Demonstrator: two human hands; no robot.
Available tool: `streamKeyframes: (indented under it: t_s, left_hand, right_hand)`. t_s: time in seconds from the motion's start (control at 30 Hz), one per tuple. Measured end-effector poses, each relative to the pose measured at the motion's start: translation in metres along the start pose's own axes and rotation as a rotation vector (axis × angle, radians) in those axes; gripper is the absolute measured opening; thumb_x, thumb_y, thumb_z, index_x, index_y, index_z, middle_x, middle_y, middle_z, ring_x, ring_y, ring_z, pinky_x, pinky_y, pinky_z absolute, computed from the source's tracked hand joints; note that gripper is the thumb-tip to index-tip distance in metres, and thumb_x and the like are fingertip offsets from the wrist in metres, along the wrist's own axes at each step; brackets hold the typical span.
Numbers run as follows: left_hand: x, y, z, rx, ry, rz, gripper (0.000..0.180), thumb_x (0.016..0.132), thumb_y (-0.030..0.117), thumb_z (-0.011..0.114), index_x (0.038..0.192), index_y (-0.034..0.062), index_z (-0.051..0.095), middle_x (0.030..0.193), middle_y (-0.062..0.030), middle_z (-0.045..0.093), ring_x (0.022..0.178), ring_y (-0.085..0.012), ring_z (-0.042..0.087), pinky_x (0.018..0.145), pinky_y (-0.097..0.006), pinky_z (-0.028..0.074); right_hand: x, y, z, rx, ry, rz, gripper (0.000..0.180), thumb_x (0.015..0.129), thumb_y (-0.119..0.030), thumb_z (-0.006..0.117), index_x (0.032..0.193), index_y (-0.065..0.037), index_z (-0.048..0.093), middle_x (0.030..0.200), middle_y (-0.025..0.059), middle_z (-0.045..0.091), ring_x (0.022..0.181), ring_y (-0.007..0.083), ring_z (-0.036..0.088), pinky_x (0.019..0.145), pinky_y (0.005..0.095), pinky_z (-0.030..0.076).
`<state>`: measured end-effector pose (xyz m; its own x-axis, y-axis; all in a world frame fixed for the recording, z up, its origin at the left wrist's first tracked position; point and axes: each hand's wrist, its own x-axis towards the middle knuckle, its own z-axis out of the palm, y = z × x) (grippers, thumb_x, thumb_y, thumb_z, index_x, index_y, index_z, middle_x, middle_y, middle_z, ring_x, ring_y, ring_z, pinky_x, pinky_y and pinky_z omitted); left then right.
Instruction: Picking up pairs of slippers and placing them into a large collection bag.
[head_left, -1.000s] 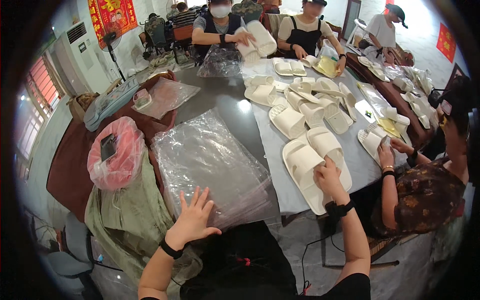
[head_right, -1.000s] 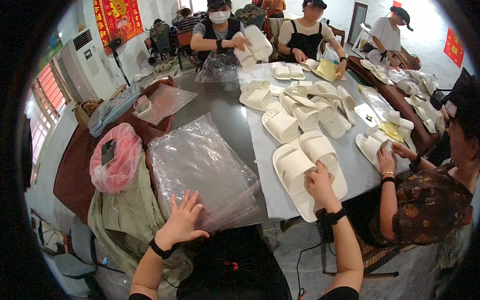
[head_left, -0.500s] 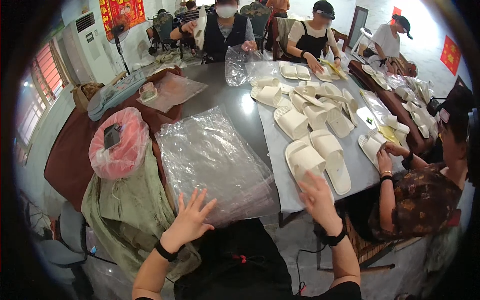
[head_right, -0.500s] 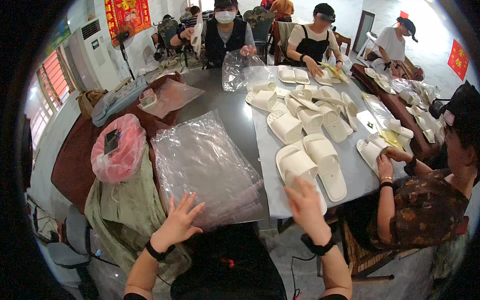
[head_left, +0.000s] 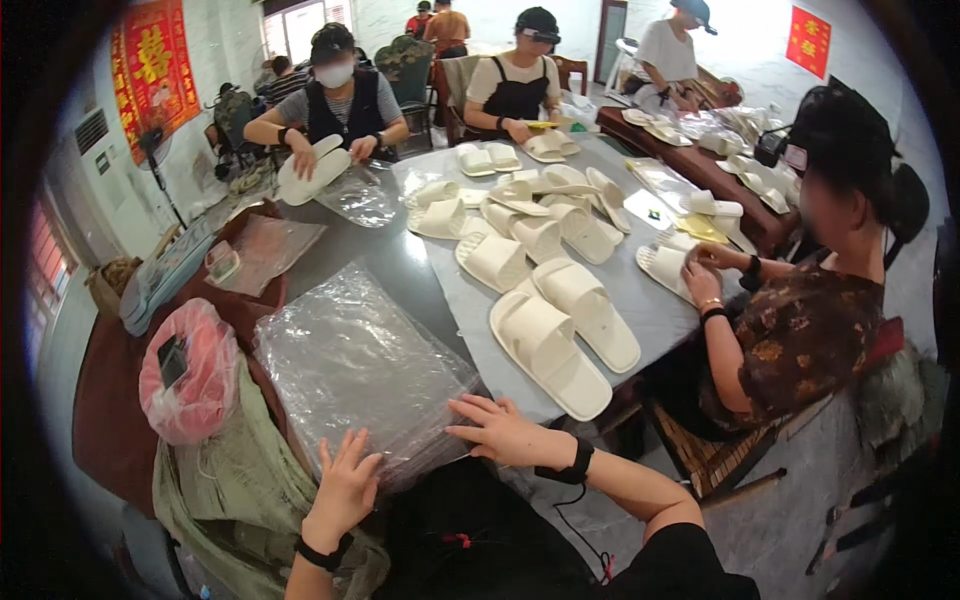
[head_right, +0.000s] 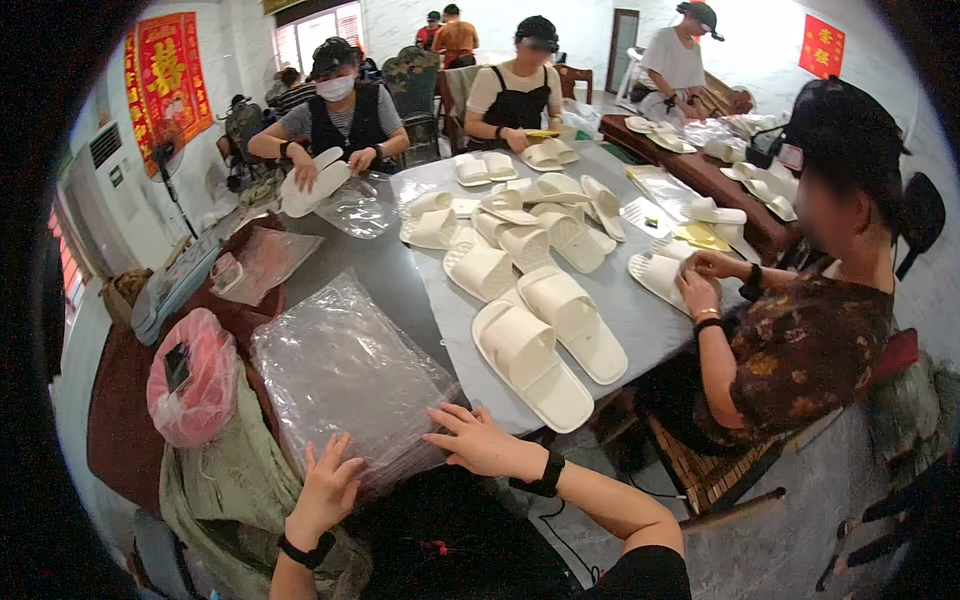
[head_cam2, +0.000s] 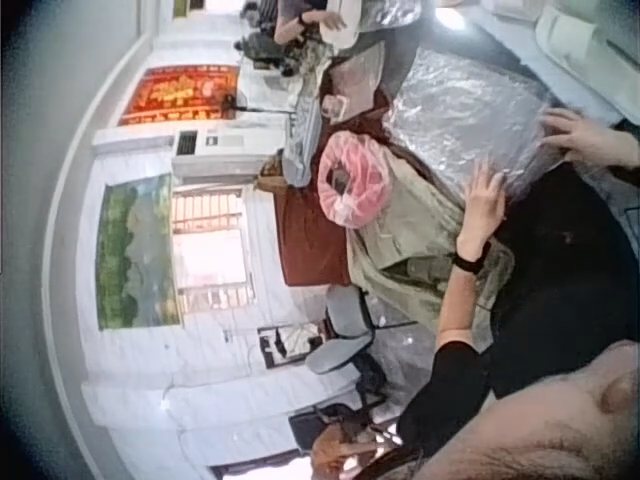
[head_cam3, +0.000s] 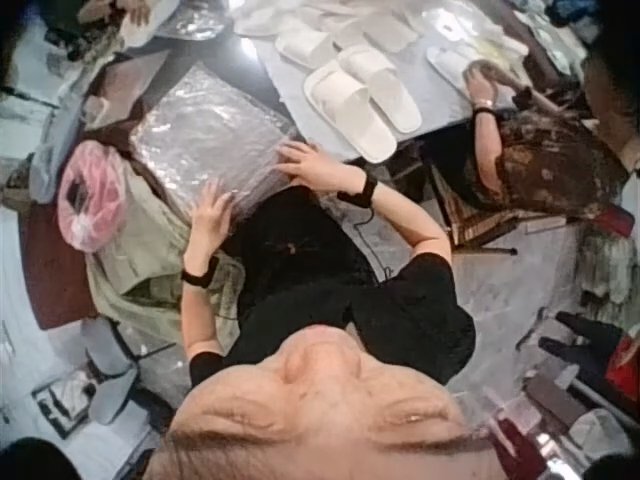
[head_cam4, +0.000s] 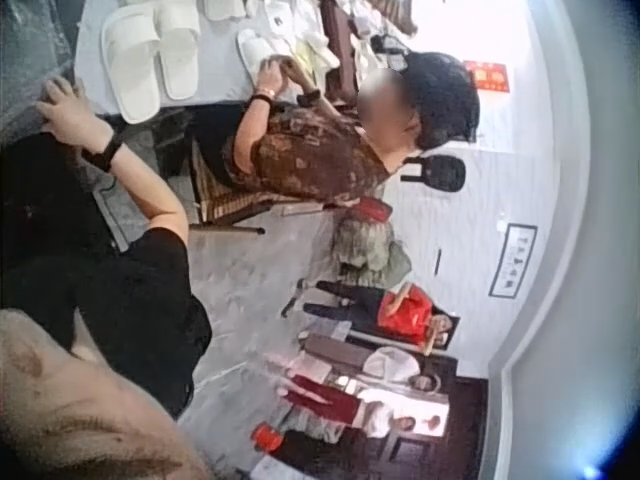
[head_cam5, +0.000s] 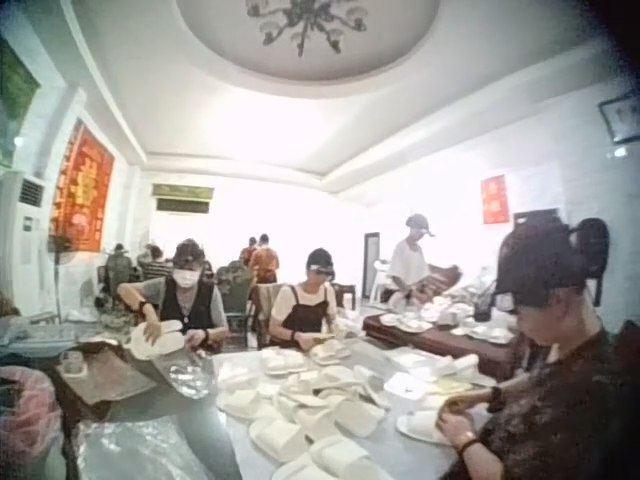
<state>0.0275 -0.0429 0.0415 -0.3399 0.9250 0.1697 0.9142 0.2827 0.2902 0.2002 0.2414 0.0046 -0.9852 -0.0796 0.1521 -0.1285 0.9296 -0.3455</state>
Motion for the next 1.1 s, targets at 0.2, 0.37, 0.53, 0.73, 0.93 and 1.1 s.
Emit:
streamKeyframes:
  t_s: [0.2,0.37,0.53,0.73,0.93,1.1]
  left_hand:
    - [0.001,-0.022,0.011,-0.073,0.151,-0.002,0.016,0.084,0.001,0.067,0.099,0.0036,0.061,0.134,-0.0195,0.06,0.13,-0.0411,0.053,0.11,-0.065,0.031]
    - [0.035,-0.005,0.015,-0.066,0.112,0.107,0.019,0.082,0.002,0.068,0.1,0.0047,0.061,0.133,-0.0175,0.06,0.129,-0.0399,0.053,0.106,-0.063,0.036]
    - [0.032,-0.001,0.025,-0.052,0.019,0.168,0.038,0.077,0.001,0.067,0.114,0.0039,0.058,0.141,-0.0192,0.053,0.136,-0.0406,0.046,0.107,-0.063,0.033]
    - [0.013,-0.024,0.029,0.025,-0.016,0.127,0.058,0.089,0.016,0.069,0.142,0.004,0.051,0.147,-0.0303,0.043,0.133,-0.0504,0.041,0.114,-0.055,0.032]
    - [0.053,0.006,0.022,0.106,-0.074,0.032,0.077,0.075,0.003,0.063,0.148,0.0029,0.04,0.156,-0.0262,0.034,0.146,-0.0453,0.03,0.115,-0.066,0.023]
    - [0.054,-0.001,0.019,0.13,-0.052,-0.071,0.073,0.076,0.002,0.062,0.146,0.002,0.042,0.154,-0.0258,0.036,0.146,-0.0437,0.032,0.115,-0.064,0.025]
  right_hand:
    - [-0.015,0.048,-0.044,0.065,0.51,0.309,0.045,0.083,-0.008,0.071,0.128,-0.013,0.066,0.147,0.0213,0.045,0.135,0.0395,0.045,0.109,0.0483,0.04]
    - [-0.047,0.093,-0.069,0.132,0.748,0.553,0.03,0.078,0.0,0.068,0.107,-0.009,0.074,0.139,0.022,0.05,0.13,0.039,0.049,0.109,0.0452,0.041]
    - [-0.057,0.121,-0.047,0.363,0.877,0.548,0.025,0.076,-0.001,0.066,0.097,-0.01,0.073,0.141,0.0219,0.05,0.13,0.0377,0.05,0.11,0.0443,0.04]
    - [-0.067,0.134,-0.038,0.137,0.828,0.525,0.028,0.072,-0.004,0.065,0.093,-0.017,0.078,0.14,0.0202,0.054,0.129,0.041,0.05,0.105,0.0467,0.043]
    - [-0.048,0.147,-0.041,0.0,0.628,0.557,0.028,0.074,-0.012,0.066,0.098,-0.018,0.078,0.134,0.0163,0.055,0.126,0.0382,0.051,0.1,0.053,0.041]
    - [-0.019,0.13,-0.058,0.092,0.501,0.751,0.019,0.081,-0.008,0.059,0.094,-0.007,0.073,0.126,0.0166,0.06,0.125,0.0384,0.052,0.098,0.0555,0.04]
